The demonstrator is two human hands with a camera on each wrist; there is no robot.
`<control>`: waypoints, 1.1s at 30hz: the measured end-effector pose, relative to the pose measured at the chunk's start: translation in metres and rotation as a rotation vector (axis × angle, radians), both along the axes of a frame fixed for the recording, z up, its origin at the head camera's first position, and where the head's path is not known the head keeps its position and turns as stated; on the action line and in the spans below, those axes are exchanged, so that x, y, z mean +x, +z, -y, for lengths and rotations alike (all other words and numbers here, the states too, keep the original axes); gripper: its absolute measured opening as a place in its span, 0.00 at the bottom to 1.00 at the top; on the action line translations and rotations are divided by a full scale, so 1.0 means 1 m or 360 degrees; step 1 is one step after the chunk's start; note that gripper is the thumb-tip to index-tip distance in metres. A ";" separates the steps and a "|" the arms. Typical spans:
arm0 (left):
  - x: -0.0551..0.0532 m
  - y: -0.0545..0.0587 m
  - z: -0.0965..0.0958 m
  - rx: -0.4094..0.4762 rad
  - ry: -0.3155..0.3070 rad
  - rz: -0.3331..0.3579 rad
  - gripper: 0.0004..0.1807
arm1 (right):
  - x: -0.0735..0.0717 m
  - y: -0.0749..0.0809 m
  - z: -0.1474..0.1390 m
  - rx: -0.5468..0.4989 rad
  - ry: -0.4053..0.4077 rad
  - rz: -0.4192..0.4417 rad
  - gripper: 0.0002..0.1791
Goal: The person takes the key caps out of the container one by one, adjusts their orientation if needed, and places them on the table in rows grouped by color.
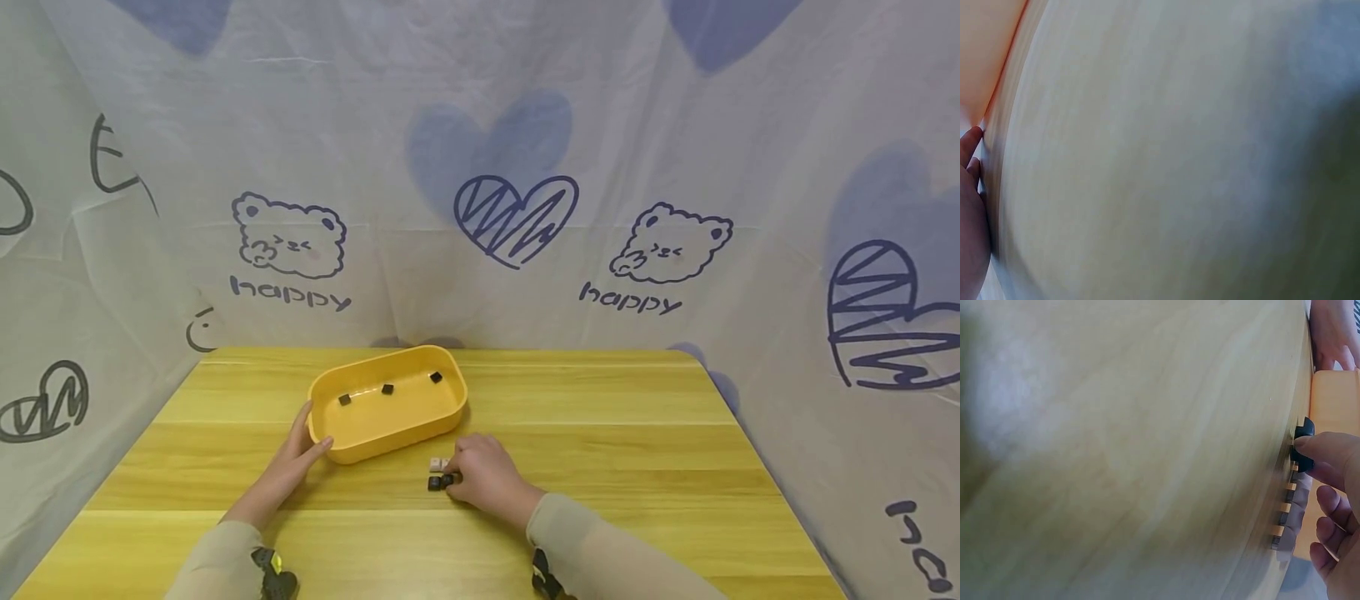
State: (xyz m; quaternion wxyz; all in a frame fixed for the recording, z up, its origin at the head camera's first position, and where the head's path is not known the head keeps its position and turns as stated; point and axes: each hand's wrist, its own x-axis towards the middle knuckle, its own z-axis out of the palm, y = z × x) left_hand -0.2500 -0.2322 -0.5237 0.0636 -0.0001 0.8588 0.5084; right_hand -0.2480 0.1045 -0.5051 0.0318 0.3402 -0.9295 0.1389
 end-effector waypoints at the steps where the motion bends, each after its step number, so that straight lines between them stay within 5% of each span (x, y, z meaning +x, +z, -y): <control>1: 0.000 0.000 0.000 -0.0004 -0.0001 0.0003 0.48 | 0.000 0.000 0.000 0.0002 -0.0005 0.0012 0.13; 33: 0.003 0.004 -0.001 -0.0008 -0.0014 -0.0017 0.48 | 0.000 0.001 -0.001 -0.0024 -0.0016 0.0080 0.12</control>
